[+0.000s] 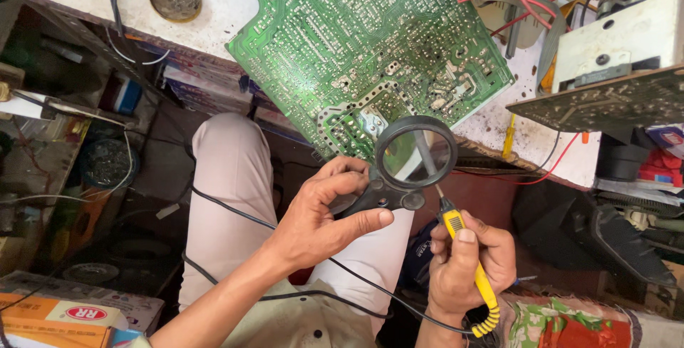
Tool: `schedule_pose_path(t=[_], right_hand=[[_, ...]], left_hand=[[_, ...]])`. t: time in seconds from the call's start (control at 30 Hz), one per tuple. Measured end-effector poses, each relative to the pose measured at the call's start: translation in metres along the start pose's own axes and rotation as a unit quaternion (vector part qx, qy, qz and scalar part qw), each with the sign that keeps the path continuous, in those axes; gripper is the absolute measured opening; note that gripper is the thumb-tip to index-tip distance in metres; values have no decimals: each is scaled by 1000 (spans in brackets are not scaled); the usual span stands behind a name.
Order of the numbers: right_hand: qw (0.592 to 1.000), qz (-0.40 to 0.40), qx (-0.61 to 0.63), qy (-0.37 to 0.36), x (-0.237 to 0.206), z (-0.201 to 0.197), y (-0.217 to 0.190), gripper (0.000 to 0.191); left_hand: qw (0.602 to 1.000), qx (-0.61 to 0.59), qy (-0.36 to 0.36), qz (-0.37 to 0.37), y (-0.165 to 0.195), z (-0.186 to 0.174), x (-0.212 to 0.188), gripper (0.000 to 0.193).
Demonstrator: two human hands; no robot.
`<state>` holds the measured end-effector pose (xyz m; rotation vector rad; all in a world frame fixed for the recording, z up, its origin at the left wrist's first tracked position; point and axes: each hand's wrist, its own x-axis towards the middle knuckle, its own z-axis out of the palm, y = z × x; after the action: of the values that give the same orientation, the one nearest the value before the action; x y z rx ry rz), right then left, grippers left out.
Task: The person sits on the floor and inspects a green circuit board using a magnifying glass and a yellow probe. They hold the magnifier over the board and touch various points with the probe while looking through the lens.
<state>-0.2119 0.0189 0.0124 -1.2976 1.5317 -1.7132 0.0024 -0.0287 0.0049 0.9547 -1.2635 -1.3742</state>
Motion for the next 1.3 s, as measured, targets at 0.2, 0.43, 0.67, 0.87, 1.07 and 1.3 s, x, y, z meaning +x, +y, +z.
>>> schedule_pose_path(t=[0.2,0.43,0.67,0.87,1.07,1.3], right_hand=[[1000,2,-7,-20,0,3,2,13],[1000,5,-1,-17,1,5,3,12],[1000,5,-6,-16,0,4,3,13],[1000,5,-2,-6,0,3,3,13],[1000,-1,2,-7,1,3,4,13],[1000,-12,6,4,1,1,1,11]], left_hand=[[1000,-9,-3,-12,2,0,0,36],[1000,-17,-5,-13,1,0,0,35],[1000,-8,-3,0,1,0,0,36],[1000,-15,-5,-10,2,0,0,36],[1000,-11,-3,0,2,0,1,36],[1000,-17,-3,-6,5,2,1,35]])
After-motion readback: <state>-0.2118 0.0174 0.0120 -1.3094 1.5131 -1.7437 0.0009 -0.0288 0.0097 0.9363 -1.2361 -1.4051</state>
